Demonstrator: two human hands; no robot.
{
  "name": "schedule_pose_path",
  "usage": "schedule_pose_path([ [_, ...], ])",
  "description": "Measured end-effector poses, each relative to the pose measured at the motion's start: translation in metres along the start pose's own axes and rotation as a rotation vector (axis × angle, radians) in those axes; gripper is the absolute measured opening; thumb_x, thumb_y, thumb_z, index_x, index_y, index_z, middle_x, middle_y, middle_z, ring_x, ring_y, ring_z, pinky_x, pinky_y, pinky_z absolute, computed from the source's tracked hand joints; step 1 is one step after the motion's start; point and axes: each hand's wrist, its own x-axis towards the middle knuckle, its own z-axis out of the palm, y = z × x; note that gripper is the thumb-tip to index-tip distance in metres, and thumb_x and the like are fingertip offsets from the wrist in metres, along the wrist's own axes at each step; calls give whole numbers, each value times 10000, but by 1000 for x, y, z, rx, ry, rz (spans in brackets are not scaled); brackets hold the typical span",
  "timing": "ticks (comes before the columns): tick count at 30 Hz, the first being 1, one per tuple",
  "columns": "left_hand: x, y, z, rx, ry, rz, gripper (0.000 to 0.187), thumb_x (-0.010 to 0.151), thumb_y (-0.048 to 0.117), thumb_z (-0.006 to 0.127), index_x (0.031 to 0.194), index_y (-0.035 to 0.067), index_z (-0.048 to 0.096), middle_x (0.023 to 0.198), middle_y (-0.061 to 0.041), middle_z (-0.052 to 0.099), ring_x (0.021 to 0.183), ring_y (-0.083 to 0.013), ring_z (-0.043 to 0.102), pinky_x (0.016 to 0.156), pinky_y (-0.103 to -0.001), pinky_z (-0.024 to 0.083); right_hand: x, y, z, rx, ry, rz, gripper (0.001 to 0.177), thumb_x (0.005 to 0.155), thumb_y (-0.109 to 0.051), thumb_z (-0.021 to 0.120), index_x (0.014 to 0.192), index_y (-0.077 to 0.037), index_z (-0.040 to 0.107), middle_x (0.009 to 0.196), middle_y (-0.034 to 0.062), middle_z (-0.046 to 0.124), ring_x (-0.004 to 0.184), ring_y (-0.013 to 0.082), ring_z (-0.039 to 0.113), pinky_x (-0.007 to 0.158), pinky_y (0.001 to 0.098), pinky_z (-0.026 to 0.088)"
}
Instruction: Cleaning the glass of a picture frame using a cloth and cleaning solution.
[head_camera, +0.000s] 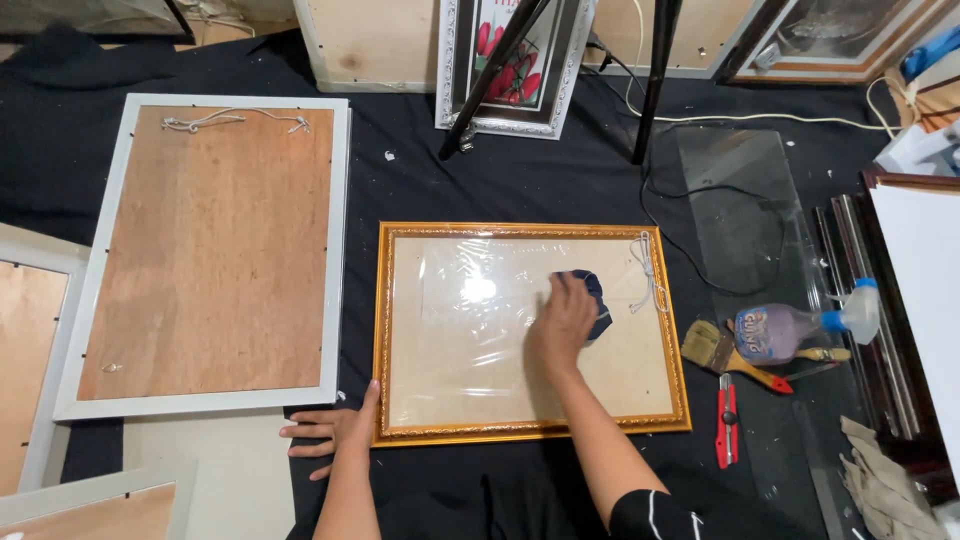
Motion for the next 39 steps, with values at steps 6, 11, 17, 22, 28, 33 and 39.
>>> schedule_pose_path([
  [6, 12, -5, 14, -55, 75, 22, 1740, 406, 933, 691, 1588, 149, -316, 1602, -3, -465, 1461, -289, -430, 1126, -728, -174, -6, 79, 54, 73, -201, 161, 547, 1090, -295, 351, 1589, -71, 340, 1701, 181, 184, 1555, 412, 148, 1243, 540, 129],
  [11, 0, -1, 0, -30, 1, 18, 1716, 443, 937, 675, 1575, 141, -339, 1572, -11, -511, 1456, -303, -448, 1122, -724, -185, -32, -48, 84, 246, -329, -58, 520, 1068, -179, 361, 1554, 7, 363, 1648, 239, 281, 1534, 407, 236, 1248, 533, 171],
  [17, 2, 1, -1, 16, -8, 5, 1690, 473, 945, 651, 1576, 132, -339, 1567, -2, -525, 1461, -303, -448, 1129, -726, -170, -21, -131, 143, 251, -527, -544, 560, 1100, -307, 394, 1594, -56, 311, 1680, 174, 264, 1553, 393, 230, 1241, 530, 197],
  [22, -6, 2, -8, 25, -56, -12, 1688, 477, 937, 654, 1569, 125, -346, 1556, 4, -536, 1462, -300, -448, 1138, -713, -178, 34, -54, 145, -11, -371, -688, 544, 1081, -292, 409, 1607, -164, 349, 1672, 47, 335, 1559, 277, 274, 1261, 494, 140],
  [28, -3, 5, -2, 64, 23, -31, 1691, 448, 952, 635, 1576, 153, -339, 1582, 12, -499, 1470, -283, -431, 1165, -698, -155, 89, 105, 83, -184, -201, -608, 539, 1068, -300, 433, 1595, -190, 406, 1676, -3, 348, 1560, 228, 290, 1237, 480, 197],
  [33, 3, 3, 0, 71, 8, -60, 1709, 430, 975, 615, 1576, 148, -344, 1558, 17, -526, 1455, -304, -442, 1158, -708, -154, 108, 235, 60, -456, -39, -252, 565, 1053, -295, 433, 1590, -121, 453, 1645, 53, 441, 1540, 246, 352, 1216, 509, 245],
  [39, 5, 5, -1, 59, 6, -64, 1734, 385, 966, 632, 1565, 169, -358, 1582, 24, -504, 1479, -273, -428, 1173, -667, -178, 115, 210, 84, -164, -47, -1, 581, 1047, -207, 453, 1546, 84, 387, 1632, 279, 327, 1516, 438, 277, 1247, 509, 191],
])
